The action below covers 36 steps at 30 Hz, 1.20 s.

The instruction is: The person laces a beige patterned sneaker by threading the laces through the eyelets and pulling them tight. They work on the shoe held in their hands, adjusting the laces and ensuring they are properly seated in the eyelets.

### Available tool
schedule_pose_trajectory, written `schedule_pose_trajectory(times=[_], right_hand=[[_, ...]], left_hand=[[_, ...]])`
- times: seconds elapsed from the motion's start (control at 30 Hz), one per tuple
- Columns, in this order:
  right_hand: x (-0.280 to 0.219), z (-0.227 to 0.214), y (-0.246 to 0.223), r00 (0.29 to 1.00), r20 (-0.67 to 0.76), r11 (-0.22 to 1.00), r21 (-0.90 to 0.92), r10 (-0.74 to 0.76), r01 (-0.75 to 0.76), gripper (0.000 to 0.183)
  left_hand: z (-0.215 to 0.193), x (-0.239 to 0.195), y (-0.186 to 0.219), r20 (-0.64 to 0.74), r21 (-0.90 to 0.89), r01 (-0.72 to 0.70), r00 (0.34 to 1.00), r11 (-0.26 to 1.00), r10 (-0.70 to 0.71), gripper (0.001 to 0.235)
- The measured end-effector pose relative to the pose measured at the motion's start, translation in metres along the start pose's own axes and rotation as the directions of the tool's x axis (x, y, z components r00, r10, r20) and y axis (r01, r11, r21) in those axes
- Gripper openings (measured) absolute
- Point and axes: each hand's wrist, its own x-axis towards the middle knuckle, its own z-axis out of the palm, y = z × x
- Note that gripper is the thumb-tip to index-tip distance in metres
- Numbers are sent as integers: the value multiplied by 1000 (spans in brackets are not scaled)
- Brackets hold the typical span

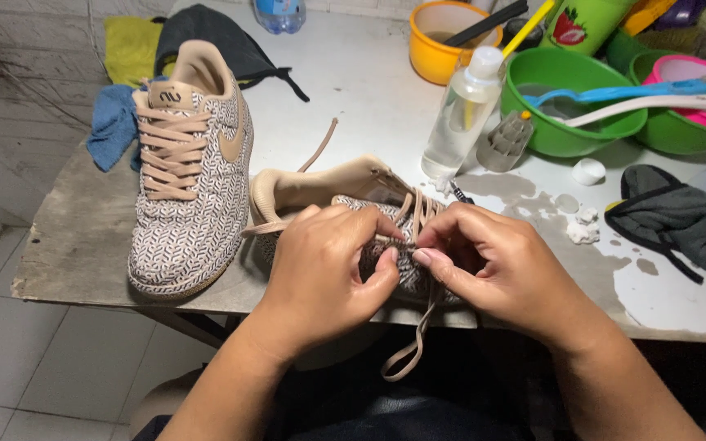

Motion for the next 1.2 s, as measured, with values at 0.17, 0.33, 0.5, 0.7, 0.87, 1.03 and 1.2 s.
schedule_pose_trajectory(times=[0.17,0.33,0.5,0.7,0.87,1.03,1.2], right_hand=[[7,4,1,993,27,989,-81,-118,120,8],[13,-3,2,984,38,980,-92,-174,176,8],[37,-20,25,922,197,943,42,-333,331,18],[67,-14,31,786,385,856,18,-483,517,14],[77,-12,34,713,416,802,70,-564,594,13],[82,-17,45,654,420,705,-47,-629,708,16],[84,-33,50,714,338,661,-276,-613,698,23]], left_hand=[[4,3,-2,-45,1,-16,999,1000,16,8],[6,7,-7,-47,12,-39,998,999,40,10],[5,14,-24,-151,-88,-172,976,981,157,14],[9,16,-29,-259,-176,-157,960,972,109,19],[9,18,-33,-267,-171,-167,956,971,117,20],[9,18,-44,-193,-217,-180,971,959,139,20],[0,18,-38,-108,-228,-93,992,969,69,15]])
